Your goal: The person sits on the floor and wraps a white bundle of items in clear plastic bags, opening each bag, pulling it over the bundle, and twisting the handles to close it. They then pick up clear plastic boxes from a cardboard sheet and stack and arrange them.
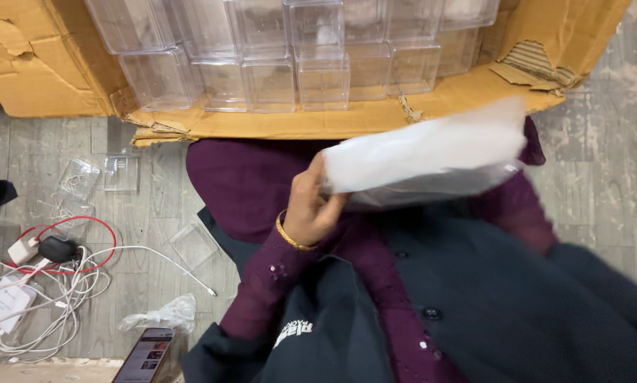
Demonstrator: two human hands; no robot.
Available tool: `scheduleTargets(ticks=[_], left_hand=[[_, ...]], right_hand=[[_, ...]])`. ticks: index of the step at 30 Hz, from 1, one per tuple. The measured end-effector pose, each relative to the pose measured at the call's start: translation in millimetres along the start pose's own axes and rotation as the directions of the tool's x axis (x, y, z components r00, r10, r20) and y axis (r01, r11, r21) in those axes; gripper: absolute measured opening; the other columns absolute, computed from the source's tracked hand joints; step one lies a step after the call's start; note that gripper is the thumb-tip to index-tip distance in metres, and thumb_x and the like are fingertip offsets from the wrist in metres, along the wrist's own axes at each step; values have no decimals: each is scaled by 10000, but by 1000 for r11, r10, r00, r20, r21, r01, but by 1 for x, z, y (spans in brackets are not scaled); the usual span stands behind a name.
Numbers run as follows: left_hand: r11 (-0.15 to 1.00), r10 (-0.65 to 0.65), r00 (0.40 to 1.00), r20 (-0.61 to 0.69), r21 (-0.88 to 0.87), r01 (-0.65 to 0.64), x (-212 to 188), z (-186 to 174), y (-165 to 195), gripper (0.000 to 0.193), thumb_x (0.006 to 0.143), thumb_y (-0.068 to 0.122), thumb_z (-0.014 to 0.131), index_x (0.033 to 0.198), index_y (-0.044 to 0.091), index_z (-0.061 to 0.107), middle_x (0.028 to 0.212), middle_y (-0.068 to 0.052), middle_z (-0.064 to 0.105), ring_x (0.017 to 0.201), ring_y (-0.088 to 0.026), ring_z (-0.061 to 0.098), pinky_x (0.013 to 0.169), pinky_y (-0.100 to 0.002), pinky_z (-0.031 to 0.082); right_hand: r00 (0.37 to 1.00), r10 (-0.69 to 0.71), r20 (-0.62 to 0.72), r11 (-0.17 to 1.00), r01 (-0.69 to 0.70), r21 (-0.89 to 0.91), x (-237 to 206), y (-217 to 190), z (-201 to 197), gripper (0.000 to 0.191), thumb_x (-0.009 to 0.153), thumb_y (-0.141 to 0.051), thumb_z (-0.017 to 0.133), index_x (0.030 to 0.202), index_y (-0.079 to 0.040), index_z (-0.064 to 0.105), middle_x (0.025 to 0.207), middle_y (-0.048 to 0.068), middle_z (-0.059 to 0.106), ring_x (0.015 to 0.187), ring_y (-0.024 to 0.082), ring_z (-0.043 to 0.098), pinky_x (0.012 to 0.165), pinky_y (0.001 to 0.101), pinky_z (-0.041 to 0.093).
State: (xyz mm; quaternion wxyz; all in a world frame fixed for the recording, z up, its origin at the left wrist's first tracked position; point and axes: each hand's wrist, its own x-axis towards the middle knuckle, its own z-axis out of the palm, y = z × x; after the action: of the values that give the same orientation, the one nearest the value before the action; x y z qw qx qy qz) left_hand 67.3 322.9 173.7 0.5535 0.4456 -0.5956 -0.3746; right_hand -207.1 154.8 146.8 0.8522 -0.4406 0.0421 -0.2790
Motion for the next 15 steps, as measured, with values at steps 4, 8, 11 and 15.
scheduleTargets(ticks=[4,8,11,15], left_hand=[[999,47,990,-130,13,-46,6,-1,-13,374,941,-62,625,1309,-32,560,1079,-150,731,1021,-181,709,906,-284,547],[994,109,986,-128,34,-105,15,-5,-43,406,930,-56,613,1329,-23,546,1111,-153,716,1043,-167,704,939,-283,545],[987,59,996,-70,-143,-69,19,0,-74,415,946,-44,593,1354,-22,525,1169,-156,681,1091,-168,669,961,-285,540],[999,-30,993,-116,16,32,16,11,-113,406,976,60,654,1355,-32,538,1156,-159,708,1057,-199,671,939,-320,532]], right_hand=[[885,96,-456,888,-283,-363,-51,65,-40,416,997,-154,675,1312,103,588,1217,220,675,1109,289,648,972,415,539],[841,315,-441,755,-503,-421,-97,84,-64,324,1041,-93,670,1284,107,592,1232,225,672,1159,295,635,1017,410,520],[885,351,-305,701,-464,-542,-77,134,-75,539,961,-136,662,1455,-20,480,1432,131,584,1338,235,526,1107,373,417],[915,68,-398,472,-381,-795,-11,190,-111,511,981,-182,653,1443,-8,522,1444,143,582,1336,268,540,1114,403,429]])
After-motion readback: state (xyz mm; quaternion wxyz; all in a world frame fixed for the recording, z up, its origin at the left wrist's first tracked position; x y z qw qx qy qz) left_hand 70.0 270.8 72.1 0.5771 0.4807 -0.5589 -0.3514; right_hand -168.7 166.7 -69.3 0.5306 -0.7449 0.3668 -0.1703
